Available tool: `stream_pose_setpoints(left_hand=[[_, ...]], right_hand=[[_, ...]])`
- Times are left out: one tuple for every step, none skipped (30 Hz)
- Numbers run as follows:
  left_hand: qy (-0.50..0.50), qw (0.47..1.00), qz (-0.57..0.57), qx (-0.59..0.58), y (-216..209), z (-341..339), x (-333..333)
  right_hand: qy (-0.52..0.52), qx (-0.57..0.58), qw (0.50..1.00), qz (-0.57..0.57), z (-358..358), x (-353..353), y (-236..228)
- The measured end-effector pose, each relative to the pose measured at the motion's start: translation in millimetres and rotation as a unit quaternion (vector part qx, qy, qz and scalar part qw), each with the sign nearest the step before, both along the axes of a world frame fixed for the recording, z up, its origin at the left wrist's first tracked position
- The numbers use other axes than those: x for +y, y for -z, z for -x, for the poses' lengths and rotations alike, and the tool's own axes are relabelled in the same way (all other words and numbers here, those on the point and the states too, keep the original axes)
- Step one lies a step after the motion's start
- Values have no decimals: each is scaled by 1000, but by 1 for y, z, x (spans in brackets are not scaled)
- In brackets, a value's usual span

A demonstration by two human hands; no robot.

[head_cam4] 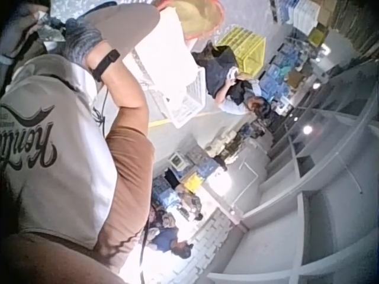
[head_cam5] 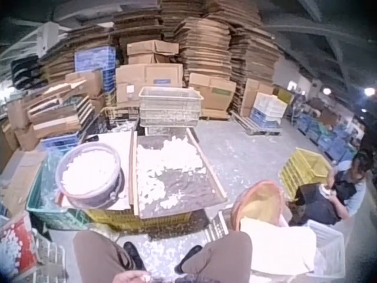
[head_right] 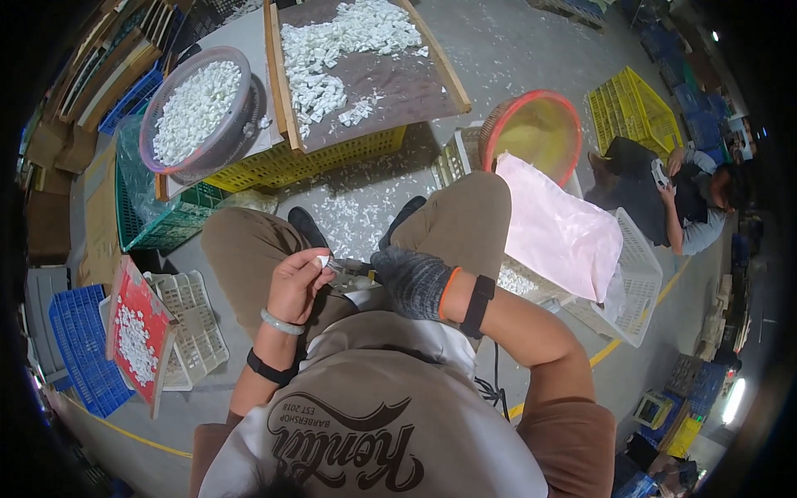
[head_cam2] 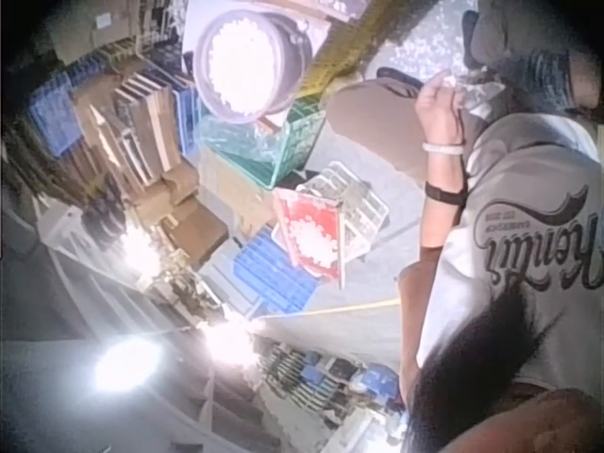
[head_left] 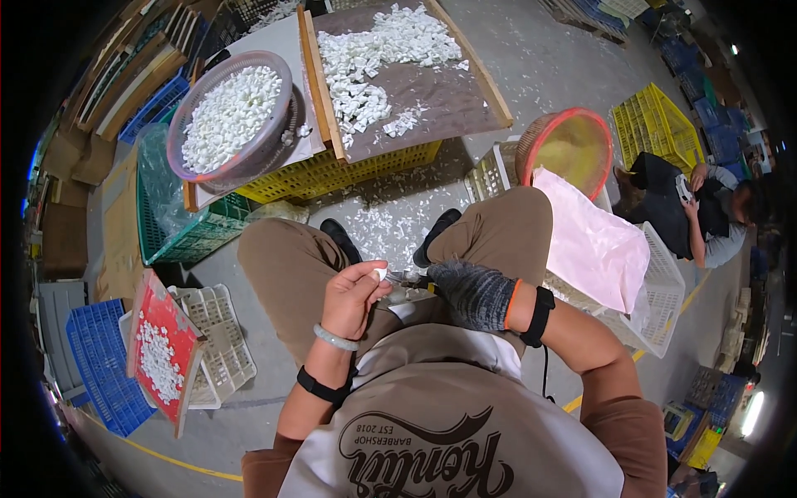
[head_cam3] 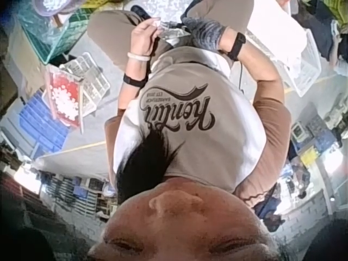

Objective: Using pliers to trim or clean small white plastic manufacturing components while sitting in a warehouse.

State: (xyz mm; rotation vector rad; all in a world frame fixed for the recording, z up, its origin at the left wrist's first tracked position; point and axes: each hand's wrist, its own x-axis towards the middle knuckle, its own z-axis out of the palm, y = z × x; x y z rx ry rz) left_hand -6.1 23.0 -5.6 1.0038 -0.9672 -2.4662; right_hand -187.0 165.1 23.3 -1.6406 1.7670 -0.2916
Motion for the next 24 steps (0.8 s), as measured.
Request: stream_pose_setpoints(left_hand=[[0, 1000, 2, 1, 0, 0, 0], [0, 1000, 3, 1, 1, 0, 1], [-2, 1000, 3, 2, 1, 0, 1], [-4, 1000, 3, 3, 1, 1, 1], [-4, 1000, 4, 4, 1, 1, 1], [-5, 1000, 6, 2, 0, 1, 1], [-6, 1000, 7, 1, 0, 1, 0], [-6, 1000, 7, 1, 1, 0, 0], [-9, 1000, 11, 5, 4, 0, -2], [-11, 1000, 14, 9, 5, 0, -2], [-10, 1000, 14, 9, 4, 0, -3], [-10, 1000, 14, 8, 3, 0, -3], [-8, 1000, 14, 8, 2, 1, -3], [-8, 1000, 14, 8, 1, 1, -3], [-10, 1000, 17, 11, 0, 2, -3], [-14, 1000, 20, 13, 0, 2, -4], [-15, 1000, 20, 13, 1, 1, -4], [-13, 1000, 21, 15, 3, 0, -5], [-9, 1000, 22, 17, 4, 0, -5], [-8, 1000, 22, 18, 5, 0, -5], [-13, 999, 19, 24, 6, 0, -5], [-18, 999, 16, 29, 6, -1, -6], [-18, 999, 16, 30, 7, -1, -8], [-23, 998, -8, 50, 7, -2, -10]], right_hand=[[0, 0, 1000, 0, 0, 0, 0], [15, -18, 1000, -6, 1, -1, 0], [29, -36, 999, -12, 1, -1, 0], [29, -35, 999, -11, 1, 0, 1], [27, -32, 999, 3, 1, 1, 3], [24, -28, 999, 16, 1, 2, 4], [24, -28, 999, 17, 1, 1, 3], [32, -21, 999, -3, 1, -1, -1], [39, -14, 999, -22, 1, -2, -2], [40, -14, 999, -22, 1, -2, -1], [26, -10, 1000, -14, 2, -2, 4], [11, -6, 1000, -6, 2, -2, 9], [13, -6, 1000, -6, 3, 0, 19], [16, -2, 1000, 3, 4, 1, 29], [19, 2, 1000, 11, 5, 4, 38], [18, 2, 1000, 11, 2, 1, 31], [23, 15, 1000, 4, 0, -2, 22], [27, 28, 999, -4, -2, -4, 17], [28, 29, 999, -4, -2, -3, 20], [14, 33, 999, -21, -2, 0, 27], [0, 37, 999, -39, -1, 2, 30], [0, 37, 999, -38, 0, 3, 30], [21, -4, 999, -28, 1, 5, 29], [43, -46, 998, -18, 2, 5, 27]])
